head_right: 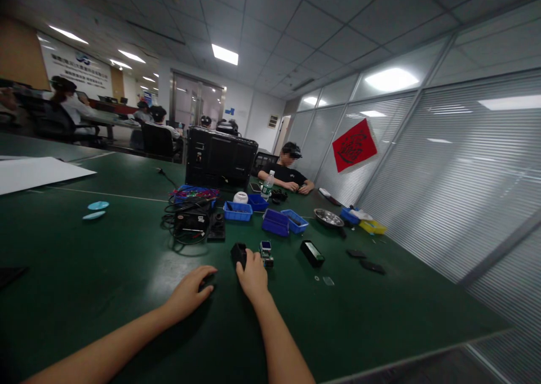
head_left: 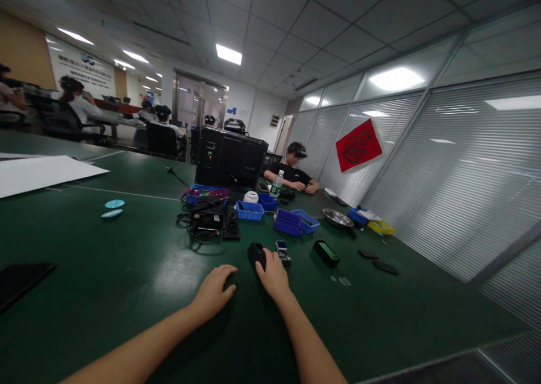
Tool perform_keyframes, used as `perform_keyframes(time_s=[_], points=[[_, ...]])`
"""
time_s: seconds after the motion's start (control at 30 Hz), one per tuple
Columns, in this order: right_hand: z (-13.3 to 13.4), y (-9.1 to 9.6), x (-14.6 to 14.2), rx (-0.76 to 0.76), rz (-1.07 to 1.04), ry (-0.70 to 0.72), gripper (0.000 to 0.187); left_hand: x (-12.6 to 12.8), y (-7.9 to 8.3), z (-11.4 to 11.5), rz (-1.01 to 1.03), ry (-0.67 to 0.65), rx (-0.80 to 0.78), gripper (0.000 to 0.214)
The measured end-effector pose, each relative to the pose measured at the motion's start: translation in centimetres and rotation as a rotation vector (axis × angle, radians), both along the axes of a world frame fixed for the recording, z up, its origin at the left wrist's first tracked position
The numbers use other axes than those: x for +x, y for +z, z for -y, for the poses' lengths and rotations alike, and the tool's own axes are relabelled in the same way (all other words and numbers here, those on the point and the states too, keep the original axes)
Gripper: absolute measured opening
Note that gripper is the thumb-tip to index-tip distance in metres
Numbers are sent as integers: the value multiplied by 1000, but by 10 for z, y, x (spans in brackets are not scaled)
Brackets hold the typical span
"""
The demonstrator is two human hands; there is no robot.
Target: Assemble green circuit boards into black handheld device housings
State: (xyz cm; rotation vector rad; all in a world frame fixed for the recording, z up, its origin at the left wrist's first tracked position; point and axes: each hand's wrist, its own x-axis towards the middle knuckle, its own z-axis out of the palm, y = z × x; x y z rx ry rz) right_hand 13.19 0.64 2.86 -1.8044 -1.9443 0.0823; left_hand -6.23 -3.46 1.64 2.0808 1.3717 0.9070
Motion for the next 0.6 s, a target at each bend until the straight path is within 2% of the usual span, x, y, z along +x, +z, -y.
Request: perform_keyframes(time_s=[0.17, 0.33, 0.4, 0.5, 0.6], points=[[7, 5, -7, 116, 128, 14, 49, 0, -1, 0, -2, -2, 4, 36], [3, 0, -10, 91, -57, 37, 34, 2, -6, -4, 11, 16, -3, 35], [2, 2, -9, 36, -130, 43, 35, 3, -9, -8, 30, 42, -26, 35], [3, 7, -7, 11, -118, 34, 42, 4, -12, -16, 70, 104, -75, 38], [6, 9, -8, 94, -73, 56, 38, 6, -14, -25, 106, 166, -90, 40]])
